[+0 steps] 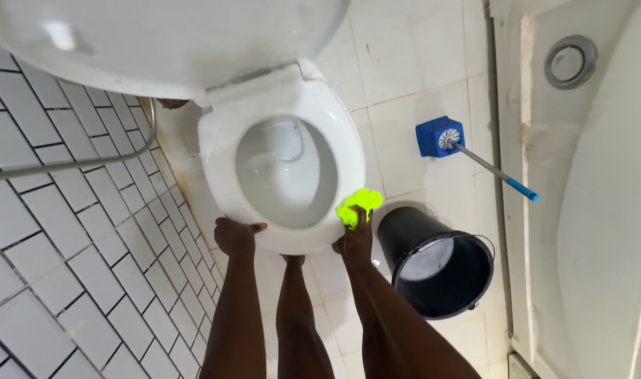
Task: Cleaning a toilet bowl and lid with a sponge and soapy water.
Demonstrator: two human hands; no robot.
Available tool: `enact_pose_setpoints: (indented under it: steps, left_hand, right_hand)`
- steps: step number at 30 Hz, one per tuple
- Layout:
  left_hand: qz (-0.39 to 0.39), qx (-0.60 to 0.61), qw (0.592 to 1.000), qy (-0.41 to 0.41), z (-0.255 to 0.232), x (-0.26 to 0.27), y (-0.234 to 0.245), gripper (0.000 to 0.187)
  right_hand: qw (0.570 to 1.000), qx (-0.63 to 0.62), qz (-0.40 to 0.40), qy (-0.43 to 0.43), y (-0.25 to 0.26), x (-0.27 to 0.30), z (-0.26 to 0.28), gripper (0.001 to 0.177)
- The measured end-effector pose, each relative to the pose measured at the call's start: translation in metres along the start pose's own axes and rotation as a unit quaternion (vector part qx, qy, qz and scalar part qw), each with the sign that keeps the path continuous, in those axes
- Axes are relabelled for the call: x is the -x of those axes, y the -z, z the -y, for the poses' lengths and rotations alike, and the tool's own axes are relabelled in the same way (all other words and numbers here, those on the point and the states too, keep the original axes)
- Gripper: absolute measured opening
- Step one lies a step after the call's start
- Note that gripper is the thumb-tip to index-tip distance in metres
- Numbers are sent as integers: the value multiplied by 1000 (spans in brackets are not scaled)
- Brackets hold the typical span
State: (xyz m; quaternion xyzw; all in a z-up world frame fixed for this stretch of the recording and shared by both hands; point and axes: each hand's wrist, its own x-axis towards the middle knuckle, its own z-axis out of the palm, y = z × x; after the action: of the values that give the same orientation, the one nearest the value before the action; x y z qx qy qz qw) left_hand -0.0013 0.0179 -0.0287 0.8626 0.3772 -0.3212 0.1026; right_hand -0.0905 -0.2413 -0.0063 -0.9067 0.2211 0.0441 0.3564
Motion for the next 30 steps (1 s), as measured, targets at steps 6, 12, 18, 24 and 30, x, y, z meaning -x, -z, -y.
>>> enact_pose_setpoints:
  steps: [6, 12, 18, 24, 30]
  left_hand:
    - [7, 13, 1000, 7, -3, 2, 4, 87]
    - [9, 17, 1000, 7, -4, -1, 4, 83]
    - [-13, 4, 1000, -15, 0, -2, -1, 89]
    - [2, 52, 999, -7, -2, 4, 2, 84]
    - [-15, 37, 999, -29, 0, 2, 3, 83]
  right_hand:
    - [889, -382, -112, -227, -16, -56, -6, 41]
    - [906, -370, -149, -143, -52, -31, -100, 41]
    - [871, -394, -57, -289, -35, -57, -107, 44]
    - [859, -419, -12, -294, -13, -67, -87, 47]
    - [768, -526, -40, -363, -11, -82, -85, 41]
